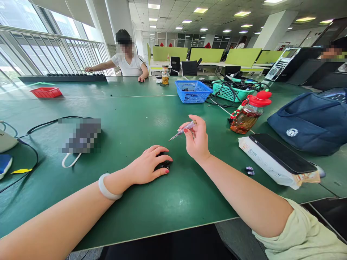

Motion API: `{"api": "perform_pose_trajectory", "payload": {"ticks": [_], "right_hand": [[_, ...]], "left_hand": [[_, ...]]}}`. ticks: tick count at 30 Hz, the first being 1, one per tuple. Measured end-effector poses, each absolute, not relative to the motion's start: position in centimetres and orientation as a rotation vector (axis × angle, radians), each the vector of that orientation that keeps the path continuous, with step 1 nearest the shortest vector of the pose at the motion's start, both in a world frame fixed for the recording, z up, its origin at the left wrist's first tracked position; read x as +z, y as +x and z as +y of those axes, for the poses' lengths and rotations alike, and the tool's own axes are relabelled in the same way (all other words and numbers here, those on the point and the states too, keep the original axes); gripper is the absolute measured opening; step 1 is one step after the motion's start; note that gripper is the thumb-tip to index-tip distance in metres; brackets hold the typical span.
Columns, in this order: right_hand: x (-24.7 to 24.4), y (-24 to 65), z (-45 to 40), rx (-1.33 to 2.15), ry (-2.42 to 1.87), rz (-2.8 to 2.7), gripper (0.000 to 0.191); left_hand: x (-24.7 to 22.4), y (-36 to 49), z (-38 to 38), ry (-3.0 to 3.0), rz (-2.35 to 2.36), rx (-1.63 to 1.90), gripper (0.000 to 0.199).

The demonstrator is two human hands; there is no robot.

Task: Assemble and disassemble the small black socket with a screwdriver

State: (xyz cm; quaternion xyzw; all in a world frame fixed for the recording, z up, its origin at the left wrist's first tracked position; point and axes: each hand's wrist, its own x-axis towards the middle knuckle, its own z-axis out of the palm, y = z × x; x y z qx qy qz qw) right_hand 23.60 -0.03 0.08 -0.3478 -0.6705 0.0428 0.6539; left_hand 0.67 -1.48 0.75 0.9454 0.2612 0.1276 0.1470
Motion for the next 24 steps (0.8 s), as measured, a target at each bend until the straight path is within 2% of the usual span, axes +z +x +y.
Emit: {"api": "perform_pose_trajectory", "payload": {"ticks": [3,13,20,24], "right_hand": [[-0.2,23.9,0.4,0.118,-0.825,-1.501,0.031],[-0.3,24.2,0.5,0.147,-0.892,-1.455,0.033],[0.0,24.1,0.0,0.175,-0.93,-1.429,0.034],[0.0,23.9,-0.1,0.211,-0.942,-1.456,0.034]], "left_hand": [[0.8,0.9,-1.4,2.703,0.826,0.39,0.031],[1.1,-0.5,-3.1,2.677,1.104,0.391,0.038],[1.0,-13.6,-5.3,2.578,1.468,0.396,0.041],[1.0,-22.9,-6.3,2.451,1.821,0.517,0.032]]}}
